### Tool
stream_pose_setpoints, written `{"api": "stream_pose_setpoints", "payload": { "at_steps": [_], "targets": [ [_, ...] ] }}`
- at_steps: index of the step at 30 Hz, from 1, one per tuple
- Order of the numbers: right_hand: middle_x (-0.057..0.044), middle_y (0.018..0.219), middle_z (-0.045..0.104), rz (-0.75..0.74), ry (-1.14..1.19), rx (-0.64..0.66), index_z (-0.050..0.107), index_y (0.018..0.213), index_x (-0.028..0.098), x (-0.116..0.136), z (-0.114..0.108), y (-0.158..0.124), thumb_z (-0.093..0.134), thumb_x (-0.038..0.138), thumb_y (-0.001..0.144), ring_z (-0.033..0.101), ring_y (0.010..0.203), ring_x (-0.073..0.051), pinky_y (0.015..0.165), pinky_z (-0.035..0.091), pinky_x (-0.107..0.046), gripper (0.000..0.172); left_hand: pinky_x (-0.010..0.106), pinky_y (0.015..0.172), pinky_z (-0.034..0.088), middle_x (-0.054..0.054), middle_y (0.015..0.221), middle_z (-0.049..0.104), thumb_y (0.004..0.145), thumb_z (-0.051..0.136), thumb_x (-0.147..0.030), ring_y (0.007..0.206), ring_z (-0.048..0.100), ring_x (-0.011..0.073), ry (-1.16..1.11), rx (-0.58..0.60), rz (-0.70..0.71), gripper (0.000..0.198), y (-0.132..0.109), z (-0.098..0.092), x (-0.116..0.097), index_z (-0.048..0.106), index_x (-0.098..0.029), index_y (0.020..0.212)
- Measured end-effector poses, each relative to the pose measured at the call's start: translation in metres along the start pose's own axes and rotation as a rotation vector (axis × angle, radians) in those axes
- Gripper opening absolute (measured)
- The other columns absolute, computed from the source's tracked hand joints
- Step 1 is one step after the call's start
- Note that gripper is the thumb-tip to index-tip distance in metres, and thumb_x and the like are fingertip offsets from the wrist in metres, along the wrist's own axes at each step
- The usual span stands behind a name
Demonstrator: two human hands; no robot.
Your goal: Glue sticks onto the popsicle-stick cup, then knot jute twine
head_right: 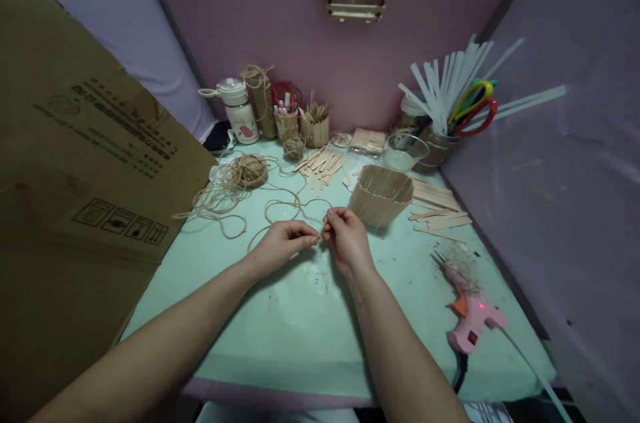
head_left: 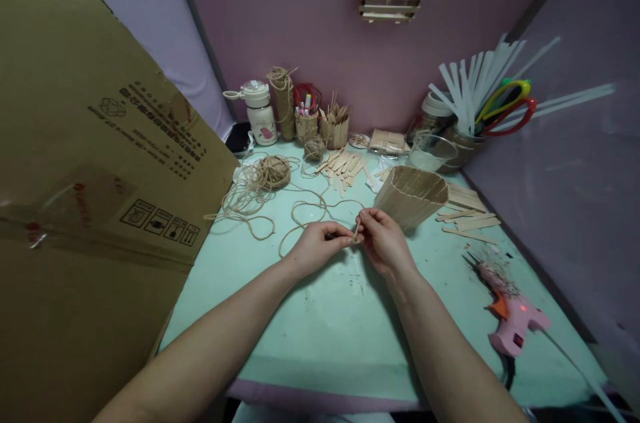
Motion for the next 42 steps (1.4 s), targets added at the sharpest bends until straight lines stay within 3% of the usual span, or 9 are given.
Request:
{"api": "stream_pose_setpoints", "payload": {
  "at_steps": [6, 9, 13, 16, 19, 22, 28, 37, 42],
  "targets": [
    [0.004, 0.063, 0.055, -0.006, -0.038, -0.013, 0.054, 0.07, 0.018, -0.001, -0.004, 0.004, 0.08, 0.04, 0.058, 0.044, 0.047, -0.005, 0.045, 0.036, -0.02, 0.036, 0.028, 0.074, 0.048, 0.007, 0.082, 0.072, 0.072, 0.07, -0.031, 0.076, 0.063, 0.0157, -0.014, 0.018, 0.042, 0.019, -0.002, 0.004, -0.005, 0.074, -0.016, 0.082],
    [0.002, 0.068, 0.055, -0.02, -0.188, -0.008, 0.053, 0.078, 0.019, -0.003, -0.005, 0.005, 0.069, 0.042, 0.069, 0.046, 0.049, -0.007, 0.047, 0.038, -0.022, 0.03, 0.029, 0.074, 0.048, 0.006, 0.081, 0.072, 0.072, 0.07, -0.03, 0.076, 0.063, 0.0158, -0.003, -0.026, 0.048, 0.018, -0.001, 0.001, -0.007, 0.073, -0.015, 0.08],
    [-0.006, 0.094, 0.057, -0.428, -0.677, -0.097, 0.055, 0.099, 0.02, 0.022, 0.0, -0.006, 0.054, 0.03, 0.081, 0.056, 0.071, -0.016, 0.061, 0.047, -0.031, 0.021, 0.029, 0.073, 0.049, 0.006, 0.081, 0.072, 0.071, 0.069, -0.029, 0.075, 0.063, 0.0164, 0.048, -0.25, -0.001, 0.016, 0.002, -0.019, -0.005, 0.072, -0.016, 0.078],
    [-0.01, 0.109, 0.051, -0.8, -0.983, 0.054, 0.057, 0.107, 0.022, 0.035, 0.026, -0.027, 0.049, 0.017, 0.084, 0.055, 0.093, -0.02, 0.078, 0.048, -0.037, 0.024, 0.029, 0.073, 0.049, 0.006, 0.081, 0.072, 0.071, 0.067, -0.025, 0.076, 0.064, 0.0171, 0.079, -0.346, 0.004, 0.013, 0.003, -0.029, -0.004, 0.072, -0.015, 0.078],
    [-0.009, 0.104, 0.051, -0.957, -1.152, 0.216, 0.06, 0.099, 0.022, 0.033, 0.043, -0.039, 0.047, 0.012, 0.087, 0.051, 0.097, -0.022, 0.083, 0.046, -0.038, 0.021, 0.029, 0.074, 0.05, 0.006, 0.081, 0.072, 0.072, 0.063, -0.021, 0.077, 0.065, 0.0175, 0.108, -0.343, 0.027, 0.012, 0.004, -0.031, -0.005, 0.071, -0.015, 0.078],
    [-0.008, 0.096, 0.054, -0.997, -1.221, 0.213, 0.061, 0.09, 0.021, 0.032, 0.046, -0.04, 0.046, 0.014, 0.09, 0.051, 0.09, -0.021, 0.079, 0.045, -0.036, 0.016, 0.029, 0.076, 0.05, 0.006, 0.083, 0.073, 0.073, 0.061, -0.02, 0.079, 0.066, 0.0179, 0.126, -0.329, 0.044, 0.013, 0.004, -0.029, -0.006, 0.072, -0.015, 0.079],
    [-0.006, 0.088, 0.056, -0.856, -1.07, 0.178, 0.056, 0.081, 0.019, 0.032, 0.039, -0.033, 0.047, 0.018, 0.09, 0.052, 0.085, -0.019, 0.076, 0.043, -0.034, 0.012, 0.03, 0.077, 0.05, 0.007, 0.085, 0.073, 0.073, 0.064, -0.022, 0.081, 0.066, 0.0184, 0.119, -0.317, 0.067, 0.014, 0.004, -0.026, -0.005, 0.072, -0.015, 0.082],
    [0.002, 0.068, 0.054, -0.238, -0.503, 0.116, 0.058, 0.079, 0.019, 0.003, 0.016, -0.007, 0.061, 0.038, 0.077, 0.045, 0.061, -0.013, 0.056, 0.035, -0.025, 0.019, 0.029, 0.076, 0.05, 0.007, 0.084, 0.073, 0.072, 0.064, -0.021, 0.08, 0.066, 0.018, 0.089, -0.291, 0.038, 0.014, 0.004, -0.023, -0.003, 0.073, -0.014, 0.082],
    [0.003, 0.067, 0.053, -0.161, -0.397, 0.083, 0.06, 0.075, 0.019, -0.001, 0.012, -0.005, 0.069, 0.04, 0.07, 0.041, 0.056, -0.01, 0.052, 0.032, -0.024, 0.024, 0.029, 0.075, 0.05, 0.006, 0.082, 0.073, 0.071, 0.064, -0.02, 0.078, 0.065, 0.0174, 0.11, -0.286, 0.067, 0.012, 0.003, -0.021, -0.002, 0.072, -0.016, 0.079]
  ]
}}
Point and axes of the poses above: each hand's wrist, its own y-axis towards the middle knuckle, its own z-axis out of the palm, x = y × z, the point moved 7 cm from there along y, towards the middle knuckle
